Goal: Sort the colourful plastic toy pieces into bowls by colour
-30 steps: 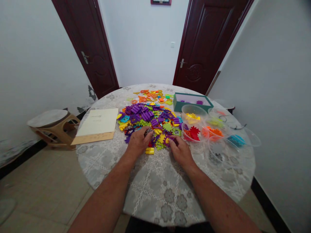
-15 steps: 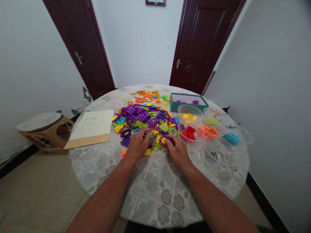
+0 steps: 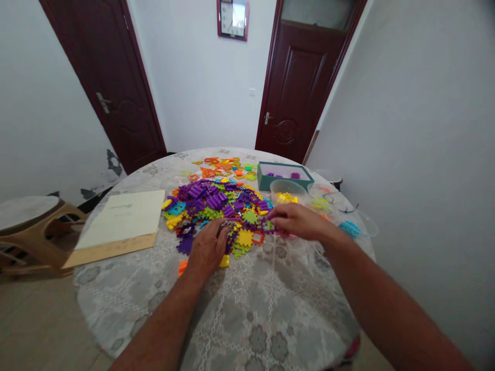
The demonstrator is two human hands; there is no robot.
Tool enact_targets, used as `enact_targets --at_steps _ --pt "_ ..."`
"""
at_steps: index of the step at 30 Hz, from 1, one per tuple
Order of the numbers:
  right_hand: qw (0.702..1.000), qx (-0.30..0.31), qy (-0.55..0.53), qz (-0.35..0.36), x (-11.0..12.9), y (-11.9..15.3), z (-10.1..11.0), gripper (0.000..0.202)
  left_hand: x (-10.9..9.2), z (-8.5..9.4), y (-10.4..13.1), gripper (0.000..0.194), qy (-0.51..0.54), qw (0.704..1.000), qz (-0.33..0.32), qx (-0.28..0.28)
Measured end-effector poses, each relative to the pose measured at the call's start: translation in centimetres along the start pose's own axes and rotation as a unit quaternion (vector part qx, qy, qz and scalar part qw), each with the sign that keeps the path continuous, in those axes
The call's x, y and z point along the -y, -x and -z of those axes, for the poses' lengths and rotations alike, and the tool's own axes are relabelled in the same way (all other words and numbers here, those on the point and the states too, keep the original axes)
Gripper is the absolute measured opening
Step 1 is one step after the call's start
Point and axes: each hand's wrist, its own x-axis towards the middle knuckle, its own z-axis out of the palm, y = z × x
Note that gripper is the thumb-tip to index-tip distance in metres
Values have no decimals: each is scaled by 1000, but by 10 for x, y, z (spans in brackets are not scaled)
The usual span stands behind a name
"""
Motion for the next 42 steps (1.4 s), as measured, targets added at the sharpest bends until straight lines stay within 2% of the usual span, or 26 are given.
enact_targets --at_steps 1,2,4,5,6,8,11,14,16,18,20,22,24,26,28,31,33,36,38,42 --pt "999 -32 -21 -28 -10 -19 16 18 1 0 0 29 3 1000 -8 3" --pt "993 -91 -46 -57 -20 -38 32 16 2 0 0 30 5 1000 -15 6" --pt "965 -236 -69 -89 -38 -72 59 18 5 -2 0 31 9 1000 -21 12" --pt "954 -279 -69 -91 -45 -84 69 23 7 -3 0 31 12 1000 -18 14" --pt "944 -311 -65 -90 -50 -93 76 28 8 -3 0 31 15 1000 -12 15" --pt "939 -329 -52 -85 -56 -99 78 33 9 -4 0 32 20 1000 6 17" --pt "959 -273 -31 -73 -52 -84 53 30 8 -3 0 35 53 997 55 30" --pt "988 -149 -9 -23 -32 -57 4 24 5 -3 1 40 153 980 111 67" --pt "995 -103 5 11 -13 -38 -29 23 2 -2 2 44 232 959 129 99" --pt "996 -79 10 39 6 -23 -56 22 -1 -2 2 49 289 939 133 132" --pt "996 -72 2 55 19 -13 -75 21 -4 0 2 54 318 927 125 156" --pt "995 -79 -7 54 25 -8 -84 20 -5 2 0 57 322 924 112 172" --pt "995 -93 -14 42 26 -2 -86 18 -6 5 -1 56 293 934 87 182" --pt "994 -107 -24 27 24 6 -82 16 -6 10 -1 52 246 953 59 169" --pt "991 -128 -40 10 21 18 -73 16 -5 15 -2 48 207 970 48 118" --pt "981 -181 -64 -17 13 42 -53 18 -3 28 -5 43 175 981 80 9" --pt "971 -229 -53 -37 3 57 -35 20 -1 40 -10 39 150 982 110 -41" --pt "952 -295 -8 -81 -20 72 -4 25 7 57 -21 37 111 983 136 -56" --pt "939 -326 32 -105 -37 75 15 28 16 65 -25 36 53 990 122 -46" --pt "909 -375 137 -123 -55 76 41 28 37 64 -21 29 -80 992 69 -69"
